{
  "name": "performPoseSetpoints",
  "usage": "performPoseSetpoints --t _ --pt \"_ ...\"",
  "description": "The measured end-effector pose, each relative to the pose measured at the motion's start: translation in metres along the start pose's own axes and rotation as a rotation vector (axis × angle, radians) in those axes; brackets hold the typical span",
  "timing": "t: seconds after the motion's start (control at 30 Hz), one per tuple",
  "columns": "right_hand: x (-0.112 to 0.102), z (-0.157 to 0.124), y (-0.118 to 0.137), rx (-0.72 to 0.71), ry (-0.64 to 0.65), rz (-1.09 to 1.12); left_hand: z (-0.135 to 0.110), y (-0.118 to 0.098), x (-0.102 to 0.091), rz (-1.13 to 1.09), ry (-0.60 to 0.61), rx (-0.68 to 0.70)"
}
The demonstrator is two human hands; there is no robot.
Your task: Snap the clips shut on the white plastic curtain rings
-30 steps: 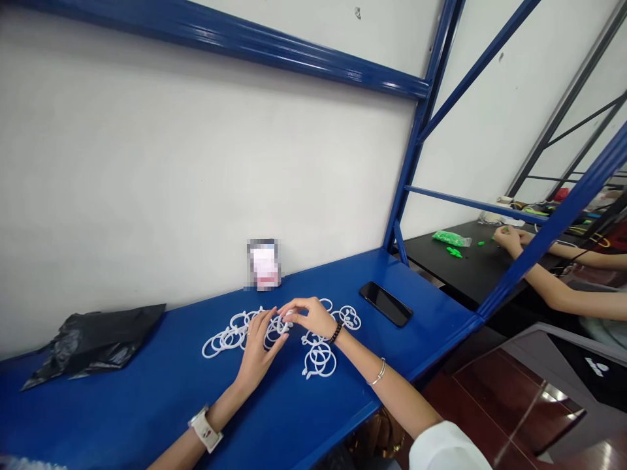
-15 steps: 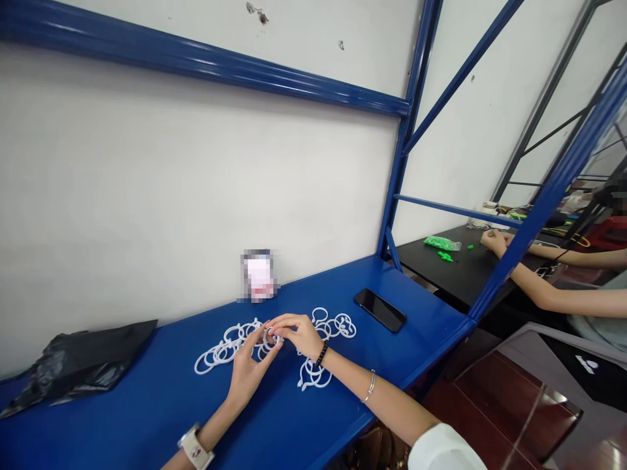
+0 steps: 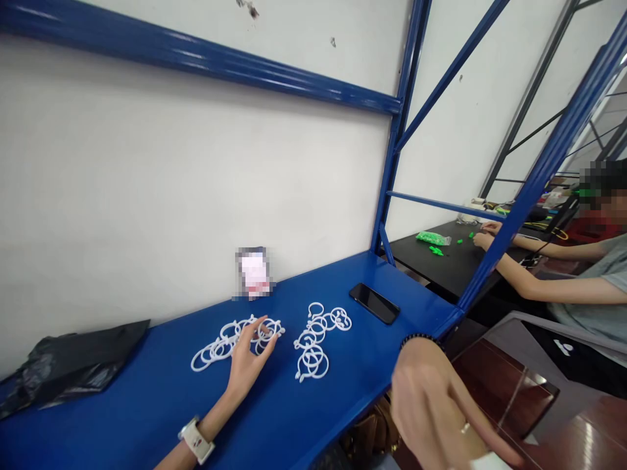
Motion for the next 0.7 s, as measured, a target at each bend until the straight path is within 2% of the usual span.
performPoseSetpoints --t 0.13,0.23,0.33,0.4,0.47,0.57,0.7 --pt "0.000 0.007 -0.003 0.030 0.059 -0.037 0.001 0.001 0.000 0.017 0.014 -0.009" --pt "0.001 0.029 -0.001 0.009 0.135 -0.058 0.000 0.005 0.001 0.027 0.028 -0.020" --pt "0.014 0.057 0.007 -0.053 0.232 -0.028 -0.001 0.008 0.002 0.030 0.033 -0.009" --pt "0.022 0.075 0.013 -0.127 0.196 -0.105 -0.001 0.010 0.002 0.035 0.033 -0.007" --pt "0.026 0.088 0.012 -0.141 0.102 -0.269 -0.001 0.012 0.002 0.046 0.026 -0.010" --pt "0.026 0.098 -0.006 -0.065 0.064 -0.416 -0.002 0.015 0.002 0.060 0.009 -0.009" --pt "0.025 0.088 -0.040 -0.021 0.169 -0.368 -0.004 0.020 0.005 0.087 0.022 -0.023"
Point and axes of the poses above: each hand's wrist, its own z-axis towards the middle knuckle, its own x-axis out of the palm, y = z × x, the point moved 6 cm from there along z, towards the middle knuckle, and after that the axes turned 14 degrees about -z, right-handed, at the moved point
